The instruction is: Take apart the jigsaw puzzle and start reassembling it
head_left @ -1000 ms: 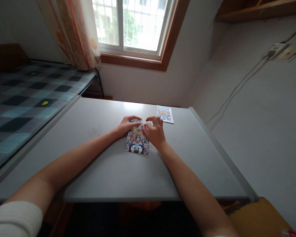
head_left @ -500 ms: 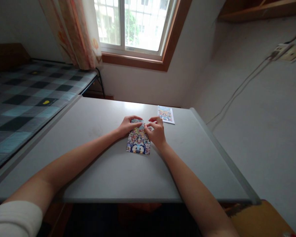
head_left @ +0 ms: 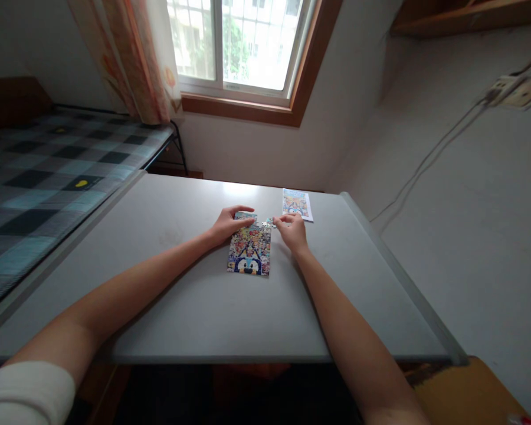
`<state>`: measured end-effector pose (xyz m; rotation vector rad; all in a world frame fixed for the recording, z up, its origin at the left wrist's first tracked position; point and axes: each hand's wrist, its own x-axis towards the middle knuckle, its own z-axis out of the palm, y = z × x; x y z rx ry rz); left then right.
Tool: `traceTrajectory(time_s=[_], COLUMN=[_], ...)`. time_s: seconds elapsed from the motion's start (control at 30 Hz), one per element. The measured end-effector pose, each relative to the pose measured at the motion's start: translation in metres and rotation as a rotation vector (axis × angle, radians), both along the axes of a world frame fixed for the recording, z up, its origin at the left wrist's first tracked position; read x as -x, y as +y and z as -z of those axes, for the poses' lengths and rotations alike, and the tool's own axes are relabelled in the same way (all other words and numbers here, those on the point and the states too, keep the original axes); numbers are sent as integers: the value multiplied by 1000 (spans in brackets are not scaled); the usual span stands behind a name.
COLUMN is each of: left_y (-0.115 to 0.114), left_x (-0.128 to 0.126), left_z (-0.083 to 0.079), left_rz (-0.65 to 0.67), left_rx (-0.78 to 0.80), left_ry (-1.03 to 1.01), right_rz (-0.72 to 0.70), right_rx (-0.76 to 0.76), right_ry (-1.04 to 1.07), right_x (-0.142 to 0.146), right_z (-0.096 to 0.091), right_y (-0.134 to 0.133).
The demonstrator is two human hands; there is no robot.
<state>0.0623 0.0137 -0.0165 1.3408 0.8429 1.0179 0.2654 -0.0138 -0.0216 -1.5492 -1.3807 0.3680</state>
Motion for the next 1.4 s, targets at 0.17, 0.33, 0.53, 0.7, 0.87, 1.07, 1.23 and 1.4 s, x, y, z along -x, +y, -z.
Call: traceTrajectory(time_s=[0.17, 0.33, 0.53, 0.7, 0.87, 1.07, 1.23, 1.4], left_y=[-2, -2, 0, -1, 0, 1, -1, -2], left_x=[-1, -1, 0, -2, -3, -3, -4, -3], left_z=[-2, 0, 2, 1, 0, -1, -1, -1], left_rz=[87, 193, 161, 120, 88, 72, 74, 89], left_rx=[93, 59, -51, -47, -62, -109, -111, -91], left_ry=[-109, -106, -4, 25, 63, 107, 84, 56], right_rz=[17, -255, -381, -374, -309, -252, -242, -234], right_rx=[-66, -32, 42, 5, -123, -169, -203, -206], right_ry=[-183, -17, 99, 125, -51, -171, -242, -249], right_x=[-2, 12, 20, 23, 27, 29, 29, 31], right_z=[-5, -11, -7, -7, -11, -12, -14, -18], right_y=[-5, -9, -9, -11, -16, -19, -20, -23])
